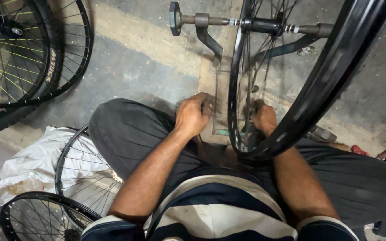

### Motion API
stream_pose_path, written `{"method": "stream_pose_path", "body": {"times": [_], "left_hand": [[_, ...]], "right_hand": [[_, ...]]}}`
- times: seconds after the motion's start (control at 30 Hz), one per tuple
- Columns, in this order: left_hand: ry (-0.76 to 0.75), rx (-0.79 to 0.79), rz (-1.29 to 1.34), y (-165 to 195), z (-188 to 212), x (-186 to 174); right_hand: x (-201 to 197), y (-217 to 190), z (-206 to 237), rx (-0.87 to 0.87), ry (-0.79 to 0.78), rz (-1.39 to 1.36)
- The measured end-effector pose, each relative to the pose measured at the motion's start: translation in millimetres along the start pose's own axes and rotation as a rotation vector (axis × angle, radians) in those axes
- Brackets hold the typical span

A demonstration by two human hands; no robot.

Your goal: The person sits on the floor in front of a bicycle wheel held in a truing stand and works around the rim, turning spoke nipples by hand with a small spoke wrench to adjust the wheel. They spin the wheel to check its run, continue adjusting spokes, then lift the wheel off the stand and handle it at the end.

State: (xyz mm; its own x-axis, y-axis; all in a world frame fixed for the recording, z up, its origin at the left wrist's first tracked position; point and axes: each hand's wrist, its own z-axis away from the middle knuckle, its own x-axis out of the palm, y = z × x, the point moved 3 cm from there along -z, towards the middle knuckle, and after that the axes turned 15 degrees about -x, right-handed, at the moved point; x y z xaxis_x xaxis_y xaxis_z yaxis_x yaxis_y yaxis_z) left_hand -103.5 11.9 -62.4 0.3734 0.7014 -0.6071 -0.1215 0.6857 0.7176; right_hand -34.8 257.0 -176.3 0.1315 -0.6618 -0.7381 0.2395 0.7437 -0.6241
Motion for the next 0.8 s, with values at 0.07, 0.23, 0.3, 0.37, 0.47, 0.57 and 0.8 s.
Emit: {"method": "stream_pose_path", "body": {"times": [0.07,0.23,0.3,0.37,0.47,0.57,0.8], "left_hand": [[0.014,0.007,-0.006,-1.0,0.2,-0.6],[-0.034,-0.013,0.003,-2.4,-0.1,-1.2],[-0.041,-0.021,0.002,-2.6,-0.8,-0.9],[-0.034,-0.004,0.0,-1.7,-0.8,-0.5],[0.007,0.042,0.003,2.4,3.5,-1.3],[0.049,0.112,0.031,10.8,12.7,-5.8],[0.006,0.237,0.149,29.3,49.4,-22.1]], "right_hand": [[0.6,6.9,1.3,0.059,0.045,-0.053],[-6.8,23.4,10.4,-0.025,0.231,-0.68],[-9.2,32.8,18.5,0.12,0.096,-0.603],[-10.4,38.0,26.9,0.18,0.035,-0.685],[-8.6,40.3,39.5,0.239,0.027,-0.873],[-1.8,41.6,49.4,0.37,-0.011,-0.805],[5.0,40.2,52.2,0.309,-0.075,-0.952]]}}
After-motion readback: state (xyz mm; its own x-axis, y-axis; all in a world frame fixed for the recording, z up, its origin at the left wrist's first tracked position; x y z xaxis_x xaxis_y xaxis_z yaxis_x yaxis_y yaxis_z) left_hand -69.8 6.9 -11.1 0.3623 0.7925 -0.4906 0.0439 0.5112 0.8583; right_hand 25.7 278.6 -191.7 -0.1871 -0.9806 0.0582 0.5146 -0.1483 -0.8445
